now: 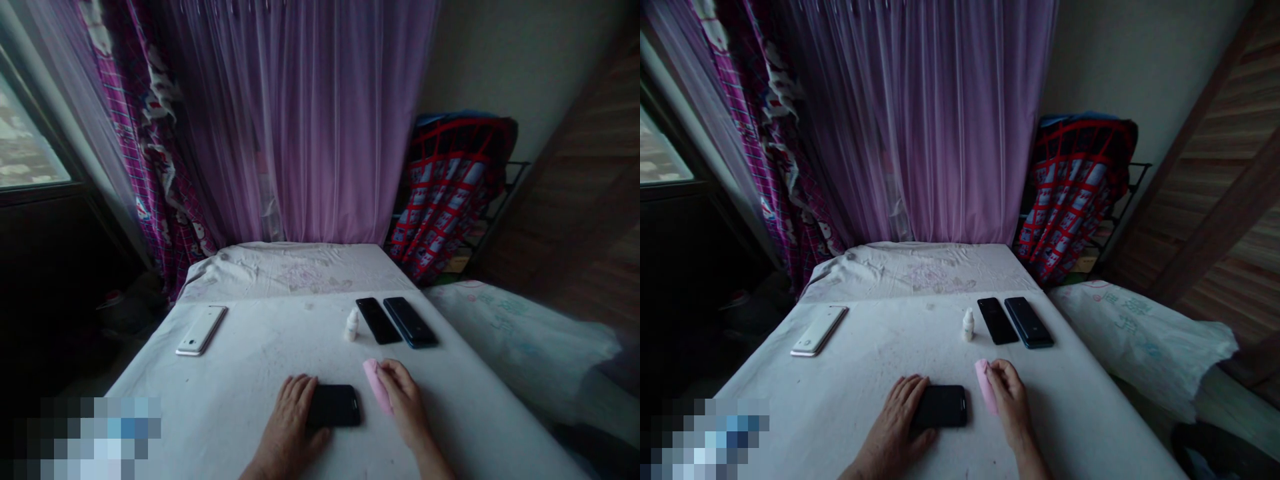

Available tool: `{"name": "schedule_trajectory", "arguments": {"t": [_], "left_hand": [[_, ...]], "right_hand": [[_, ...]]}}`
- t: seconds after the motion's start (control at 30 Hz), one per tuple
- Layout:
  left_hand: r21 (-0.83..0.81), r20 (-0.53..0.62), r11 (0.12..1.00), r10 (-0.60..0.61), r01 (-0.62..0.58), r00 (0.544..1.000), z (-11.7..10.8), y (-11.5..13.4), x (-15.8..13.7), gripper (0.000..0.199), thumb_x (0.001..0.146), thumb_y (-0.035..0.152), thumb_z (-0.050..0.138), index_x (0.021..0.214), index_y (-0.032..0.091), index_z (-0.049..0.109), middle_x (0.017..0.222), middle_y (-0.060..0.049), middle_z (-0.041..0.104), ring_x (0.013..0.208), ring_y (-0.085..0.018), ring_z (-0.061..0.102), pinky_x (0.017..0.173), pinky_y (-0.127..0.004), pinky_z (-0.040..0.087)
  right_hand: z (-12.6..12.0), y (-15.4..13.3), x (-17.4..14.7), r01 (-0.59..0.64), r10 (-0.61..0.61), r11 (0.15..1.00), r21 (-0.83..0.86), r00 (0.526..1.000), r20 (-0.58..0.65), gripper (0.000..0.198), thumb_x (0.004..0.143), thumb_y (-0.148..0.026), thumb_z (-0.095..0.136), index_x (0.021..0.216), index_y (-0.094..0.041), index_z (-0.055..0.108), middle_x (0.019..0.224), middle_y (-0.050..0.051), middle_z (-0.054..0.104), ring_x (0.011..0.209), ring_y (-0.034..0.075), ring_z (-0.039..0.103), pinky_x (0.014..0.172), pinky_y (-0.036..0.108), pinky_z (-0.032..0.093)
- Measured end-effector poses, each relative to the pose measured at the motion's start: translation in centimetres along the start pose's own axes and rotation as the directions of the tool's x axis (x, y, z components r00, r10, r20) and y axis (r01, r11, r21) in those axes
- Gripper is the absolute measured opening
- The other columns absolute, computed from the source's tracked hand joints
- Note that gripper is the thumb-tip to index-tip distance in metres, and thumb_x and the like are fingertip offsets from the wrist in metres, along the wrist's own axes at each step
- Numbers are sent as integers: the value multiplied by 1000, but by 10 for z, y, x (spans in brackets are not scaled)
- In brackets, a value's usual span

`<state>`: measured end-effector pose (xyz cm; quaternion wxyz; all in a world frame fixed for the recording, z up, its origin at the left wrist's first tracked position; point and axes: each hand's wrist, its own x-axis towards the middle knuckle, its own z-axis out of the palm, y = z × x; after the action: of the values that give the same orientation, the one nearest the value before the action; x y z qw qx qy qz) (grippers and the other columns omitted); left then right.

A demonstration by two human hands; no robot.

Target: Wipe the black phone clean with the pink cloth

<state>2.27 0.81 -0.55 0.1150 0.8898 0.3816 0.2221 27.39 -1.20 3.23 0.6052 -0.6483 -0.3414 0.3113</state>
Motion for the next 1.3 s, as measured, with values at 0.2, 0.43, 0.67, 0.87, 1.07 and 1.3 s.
{"name": "schedule_trajectory", "arguments": {"t": [0.2, 0.43, 0.67, 0.87, 1.07, 1.3], "left_hand": [[-62, -9, 998, -10, 9, 1000, 4, -2, 3, 81, 75, 30, 71, 145, 19, 33, 135, -16, 53, 128, -34, 47, 110, -61, 33], [-81, -55, 997, -14, 10, 998, 6, -3, 6, 75, 74, 41, 75, 138, 19, 43, 129, -16, 58, 123, -35, 51, 106, -61, 37], [-61, -52, 998, -16, 12, 999, 6, -2, 4, 77, 72, 37, 74, 139, 16, 42, 133, -18, 55, 126, -35, 49, 109, -60, 35], [-73, -38, 996, -60, 57, 997, 5, -7, -7, 73, 75, 29, 70, 140, 16, 41, 133, -17, 55, 127, -34, 47, 109, -59, 35], [-120, -40, 992, -37, 31, 999, 4, -9, -9, 75, 76, 36, 71, 142, 17, 39, 132, -18, 55, 126, -35, 48, 107, -60, 36], [-117, -66, 993, -40, 32, 997, 4, -6, -8, 75, 72, 33, 75, 138, 19, 43, 127, -15, 59, 121, -34, 51, 105, -60, 38]], "right_hand": [[-3, 3, 0, 0, -1, 999, -35, 1000, -4, 48, 64, -67, 63, 75, -20, 66, 78, 3, 67, 78, 22, 61, 67, 27, 48], [4, 7, 1, 15, -14, 996, 92, 1000, -12, 54, 53, -64, 74, 81, -19, 68, 79, 6, 71, 78, 24, 66, 68, 30, 52], [6, 13, 1, 7, -11, 998, 61, 998, 59, 53, 53, -59, 76, 87, -18, 74, 93, 10, 75, 93, 30, 68, 79, 37, 55], [5, 18, -3, 38, -37, 999, -25, 999, 34, 52, 57, -60, 71, 88, -18, 75, 95, 10, 75, 94, 31, 67, 81, 39, 54], [15, 24, -23, 308, -303, 920, -243, 951, 61, 38, 73, -54, 62, 90, -20, 71, 88, 10, 74, 82, 25, 69, 74, 34, 54], [26, 25, -29, 547, -488, 644, -535, 832, 263, 32, 88, -39, 44, 92, -24, 72, 89, 9, 73, 84, 24, 67, 75, 34, 52]]}}
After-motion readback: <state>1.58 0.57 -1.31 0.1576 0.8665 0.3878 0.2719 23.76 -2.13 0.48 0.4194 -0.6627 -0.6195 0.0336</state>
